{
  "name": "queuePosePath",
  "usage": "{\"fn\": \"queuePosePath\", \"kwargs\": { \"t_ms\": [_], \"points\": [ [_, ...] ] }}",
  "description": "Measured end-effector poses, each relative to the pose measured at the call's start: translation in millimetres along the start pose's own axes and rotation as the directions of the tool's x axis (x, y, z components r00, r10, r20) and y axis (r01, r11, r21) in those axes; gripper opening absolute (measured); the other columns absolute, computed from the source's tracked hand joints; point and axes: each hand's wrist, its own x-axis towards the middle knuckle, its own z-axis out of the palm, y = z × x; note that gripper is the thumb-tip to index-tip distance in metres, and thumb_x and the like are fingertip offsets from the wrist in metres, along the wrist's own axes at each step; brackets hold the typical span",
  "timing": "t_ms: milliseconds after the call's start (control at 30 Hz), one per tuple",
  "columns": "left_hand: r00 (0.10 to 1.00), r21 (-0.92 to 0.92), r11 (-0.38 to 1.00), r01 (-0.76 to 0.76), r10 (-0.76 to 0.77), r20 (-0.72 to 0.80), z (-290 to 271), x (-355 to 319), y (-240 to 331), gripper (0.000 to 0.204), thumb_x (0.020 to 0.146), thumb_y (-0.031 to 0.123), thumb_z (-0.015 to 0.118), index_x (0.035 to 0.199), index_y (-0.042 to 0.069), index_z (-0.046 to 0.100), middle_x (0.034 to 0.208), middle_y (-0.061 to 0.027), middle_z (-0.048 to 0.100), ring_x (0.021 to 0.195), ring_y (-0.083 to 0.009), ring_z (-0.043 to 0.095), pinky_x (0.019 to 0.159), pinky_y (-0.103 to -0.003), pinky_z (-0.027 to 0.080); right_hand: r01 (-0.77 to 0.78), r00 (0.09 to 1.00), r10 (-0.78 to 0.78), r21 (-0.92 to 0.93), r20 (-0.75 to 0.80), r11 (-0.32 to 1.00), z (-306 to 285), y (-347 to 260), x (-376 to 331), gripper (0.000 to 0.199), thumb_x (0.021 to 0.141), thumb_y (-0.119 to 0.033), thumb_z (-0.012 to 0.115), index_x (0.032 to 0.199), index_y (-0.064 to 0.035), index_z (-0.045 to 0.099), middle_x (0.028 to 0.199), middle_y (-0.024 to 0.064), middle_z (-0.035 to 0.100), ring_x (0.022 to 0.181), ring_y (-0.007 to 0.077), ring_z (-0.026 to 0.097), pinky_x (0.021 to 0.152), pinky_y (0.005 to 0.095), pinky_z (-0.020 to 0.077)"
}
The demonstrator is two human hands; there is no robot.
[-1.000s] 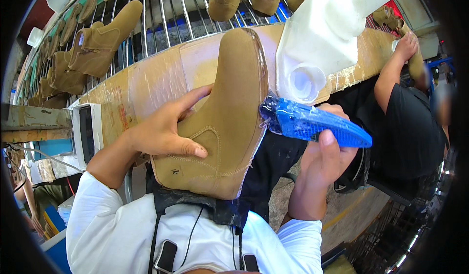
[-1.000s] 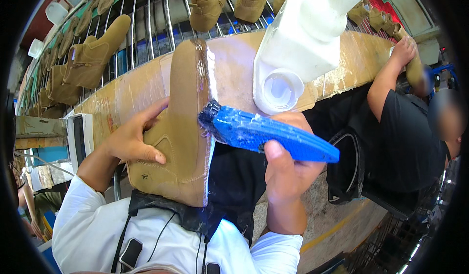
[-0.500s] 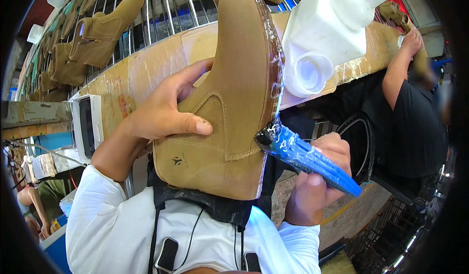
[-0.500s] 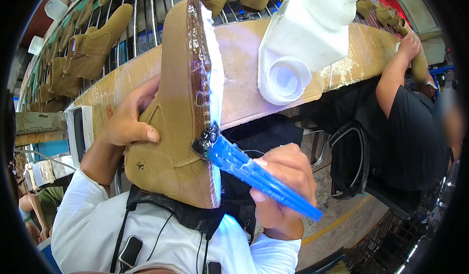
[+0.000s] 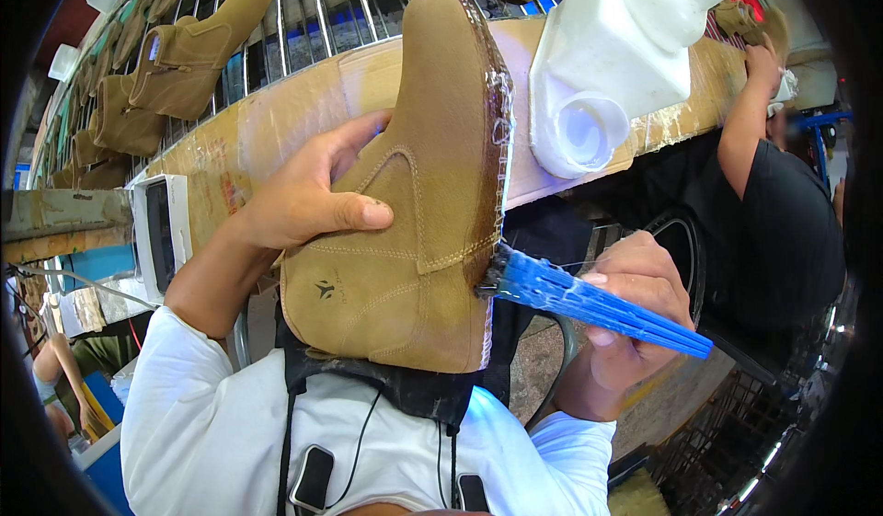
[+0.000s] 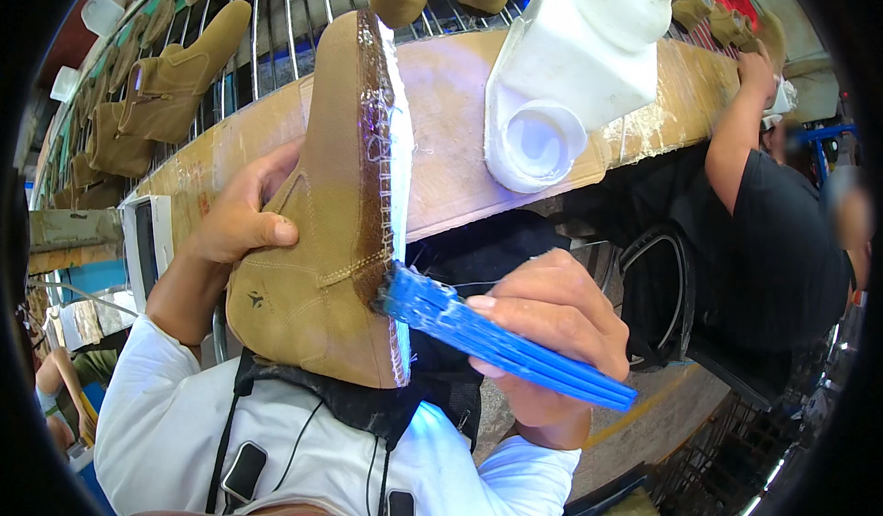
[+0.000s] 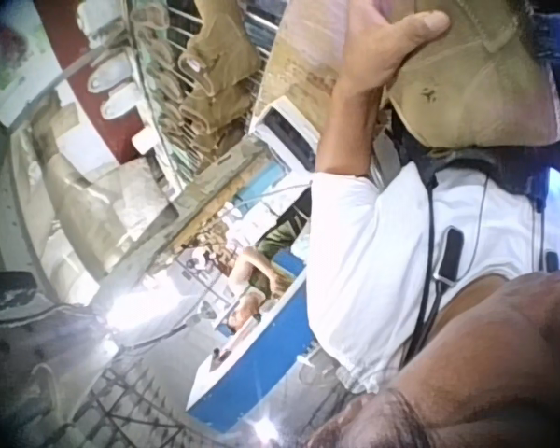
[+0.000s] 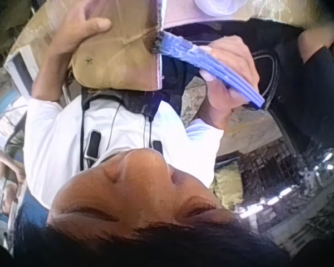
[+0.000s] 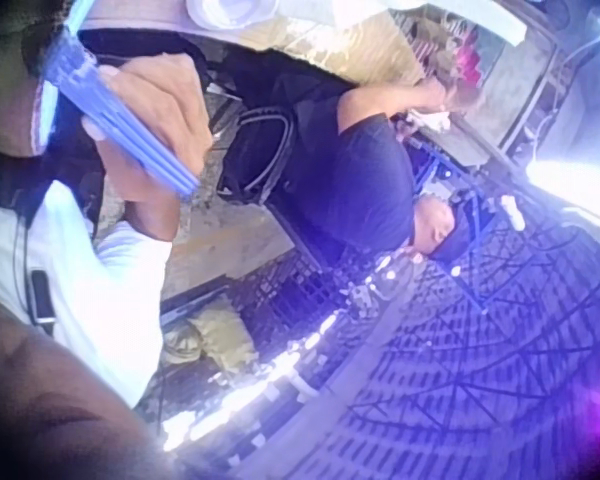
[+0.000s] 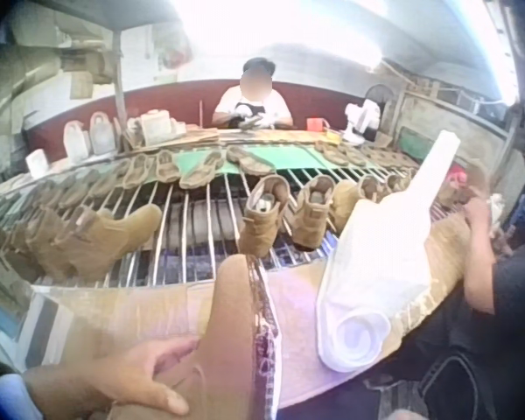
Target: The person applies glue to the seam between the upper and the sole of several boots using a brush dipped in a container, then places each finished boot onto a moving conveyor belt.
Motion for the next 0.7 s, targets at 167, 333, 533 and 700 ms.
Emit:
{"fn": "queuePosePath", "kwargs": {
  "t_ms": [167, 333, 533, 700],
  "points": [
    [1.000, 0.012, 1.000, -0.015, 0.015, 0.012, 0, -1, -2, 0.094, 0.068, 0.024, 0.081, 0.139, -0.008, 0.029, 0.137, -0.0148, 0.042, 0.127, -0.0213, 0.041, 0.107, -0.033, 0.031, -0.003, 1.000, 0.001, -0.084, -0.017, 0.996, 9, -2, 7, 0.023, 0.069, -0.020, 0.078, 0.083, -0.0037, 0.069, 0.076, 0.0090, 0.063, 0.062, 0.0183, 0.058, 0.055, 0.0277, 0.0420],
    [0.999, 0.014, 0.999, -0.039, 0.039, -0.016, 2, 0, -1, 0.096, 0.068, 0.024, 0.082, 0.140, -0.008, 0.028, 0.137, -0.0146, 0.042, 0.127, -0.0216, 0.040, 0.107, -0.033, 0.031, 0.003, 1.000, -0.006, -0.149, -0.024, 0.989, 10, 0, 6, 0.022, 0.070, -0.015, 0.076, 0.087, -0.0036, 0.068, 0.080, 0.0094, 0.063, 0.065, 0.0190, 0.058, 0.058, 0.0288, 0.0428],
    [0.998, 0.048, 0.999, -0.022, 0.024, -0.052, -2, 2, -2, 0.096, 0.067, 0.026, 0.082, 0.140, -0.008, 0.028, 0.137, -0.0149, 0.042, 0.127, -0.0216, 0.041, 0.107, -0.033, 0.031, 0.084, 0.979, -0.129, -0.273, -0.154, 0.958, 12, 23, 0, 0.023, 0.077, -0.013, 0.071, 0.093, 0.0019, 0.064, 0.086, 0.0131, 0.062, 0.070, 0.0212, 0.057, 0.064, 0.0298, 0.0441],
    [0.985, 0.106, 0.994, 0.013, 0.006, -0.175, -19, -6, -8, 0.099, 0.065, 0.033, 0.082, 0.139, -0.008, 0.030, 0.133, -0.0151, 0.046, 0.121, -0.0210, 0.047, 0.103, -0.032, 0.036, -0.213, 0.899, 0.092, -0.242, -0.429, 0.947, -17, 67, -1, 0.015, 0.076, 0.006, 0.065, 0.090, 0.0070, 0.062, 0.088, 0.0135, 0.061, 0.082, 0.0217, 0.059, 0.076, 0.0298, 0.0458]
  ]
}}
